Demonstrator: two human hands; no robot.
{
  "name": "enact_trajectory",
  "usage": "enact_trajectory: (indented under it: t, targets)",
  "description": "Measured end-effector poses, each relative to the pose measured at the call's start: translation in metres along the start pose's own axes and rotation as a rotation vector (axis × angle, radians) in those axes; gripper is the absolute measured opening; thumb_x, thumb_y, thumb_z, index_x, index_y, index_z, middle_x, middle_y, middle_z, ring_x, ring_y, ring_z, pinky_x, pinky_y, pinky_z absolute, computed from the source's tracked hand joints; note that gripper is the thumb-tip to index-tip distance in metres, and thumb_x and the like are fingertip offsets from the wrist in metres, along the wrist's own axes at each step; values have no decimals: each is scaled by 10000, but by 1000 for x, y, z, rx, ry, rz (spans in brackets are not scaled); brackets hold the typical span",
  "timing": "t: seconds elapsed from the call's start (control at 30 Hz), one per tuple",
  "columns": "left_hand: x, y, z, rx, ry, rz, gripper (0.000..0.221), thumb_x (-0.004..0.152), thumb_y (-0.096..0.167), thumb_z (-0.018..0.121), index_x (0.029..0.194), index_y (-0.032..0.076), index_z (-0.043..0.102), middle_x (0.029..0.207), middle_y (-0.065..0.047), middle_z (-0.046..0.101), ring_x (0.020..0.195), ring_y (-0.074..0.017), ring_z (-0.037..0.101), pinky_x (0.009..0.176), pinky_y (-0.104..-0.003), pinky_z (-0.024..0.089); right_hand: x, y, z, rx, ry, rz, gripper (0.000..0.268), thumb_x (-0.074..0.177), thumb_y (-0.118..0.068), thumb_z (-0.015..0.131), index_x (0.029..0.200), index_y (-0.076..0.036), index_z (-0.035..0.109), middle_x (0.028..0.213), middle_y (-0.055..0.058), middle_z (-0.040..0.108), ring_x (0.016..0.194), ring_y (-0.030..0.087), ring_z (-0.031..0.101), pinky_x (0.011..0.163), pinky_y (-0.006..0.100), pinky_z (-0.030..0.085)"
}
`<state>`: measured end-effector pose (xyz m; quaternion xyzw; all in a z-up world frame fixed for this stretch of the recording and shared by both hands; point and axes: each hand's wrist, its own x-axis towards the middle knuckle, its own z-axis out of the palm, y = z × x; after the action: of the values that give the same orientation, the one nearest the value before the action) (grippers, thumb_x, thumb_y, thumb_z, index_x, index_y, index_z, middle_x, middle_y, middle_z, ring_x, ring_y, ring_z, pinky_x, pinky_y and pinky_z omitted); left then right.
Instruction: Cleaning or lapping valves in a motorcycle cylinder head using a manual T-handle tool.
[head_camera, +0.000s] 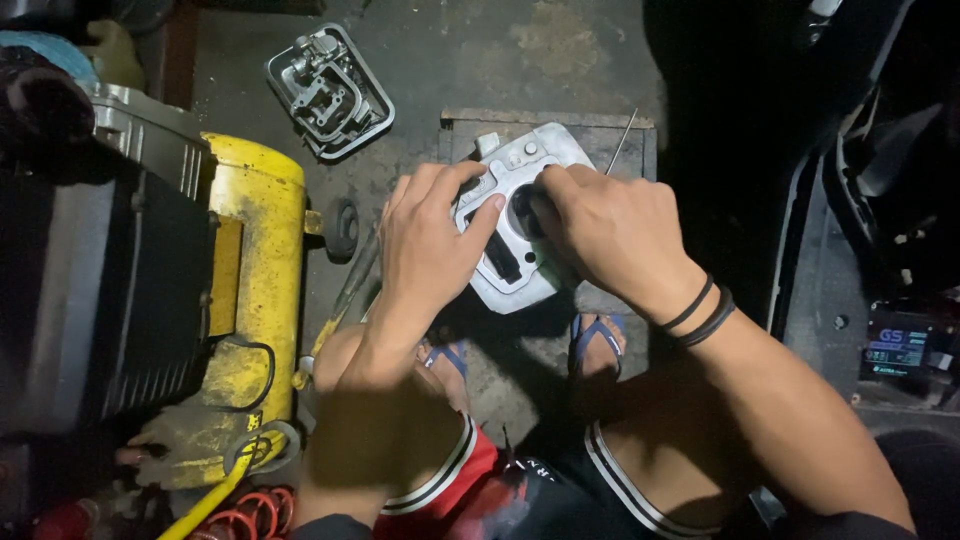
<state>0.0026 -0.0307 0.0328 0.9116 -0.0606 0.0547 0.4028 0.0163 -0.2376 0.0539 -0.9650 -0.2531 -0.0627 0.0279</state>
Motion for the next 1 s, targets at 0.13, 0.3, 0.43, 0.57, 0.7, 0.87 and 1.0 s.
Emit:
enact_trajectory:
  t: [0.13,0.3,0.43,0.57,0.7,0.87,1.0]
  targets:
    - [-1,-1,2,16,4,18,345,986,365,692,1223,115,692,1059,-135,667,1000,-357,654,829,-478,483,0,-2,9,52,-13,-38,146,1040,-237,533,1021,-176,664,757,1,629,596,279,692,478,387,517]
    - [-2,1,1,21,5,23,338,991,359,684,1226,116,684,1073,-139,664,1008,-360,654,836,-480,485,2,1,-1,-162,43,-75,108,1036,-251,591,982,-231,682,745,-43,616,592,195,679,464,306,486]
    - [-3,3,-2,13,-2,-1,341,992,364,680,1221,111,692,1076,-140,673,1007,-349,662,840,-476,484,6,-3,3,-127,59,-127,126,1049,-250,580,989,-220,687,754,-27,631,608,198,687,475,308,507]
    - [-4,2,-3,-2,8,14,340,992,349,685,1223,101,693,1074,-148,672,1013,-354,660,854,-479,482,6,1,0,-266,174,-157,115,1030,-279,601,933,-244,651,735,-53,585,630,154,656,504,260,492]
    - [-6,0,-4,2,20,16,336,989,346,690,1224,105,690,1068,-146,673,1013,-355,657,851,-485,482,1,-1,9,-179,107,-133,137,1038,-259,604,930,-240,686,732,-59,606,621,146,658,502,257,487]
    - [-5,0,-4,-2,7,8,349,990,352,690,1229,97,693,1074,-155,675,1020,-362,658,844,-486,481,3,-11,-3,-196,107,-146,126,1036,-290,628,940,-245,695,745,-53,630,644,128,673,520,237,501]
    - [-3,4,-6,-5,2,1,337,987,319,698,1216,73,699,1070,-171,675,1002,-353,662,840,-476,483,3,-4,-2,-352,222,-151,112,1010,-260,588,910,-264,640,751,-39,568,676,160,634,531,271,451]
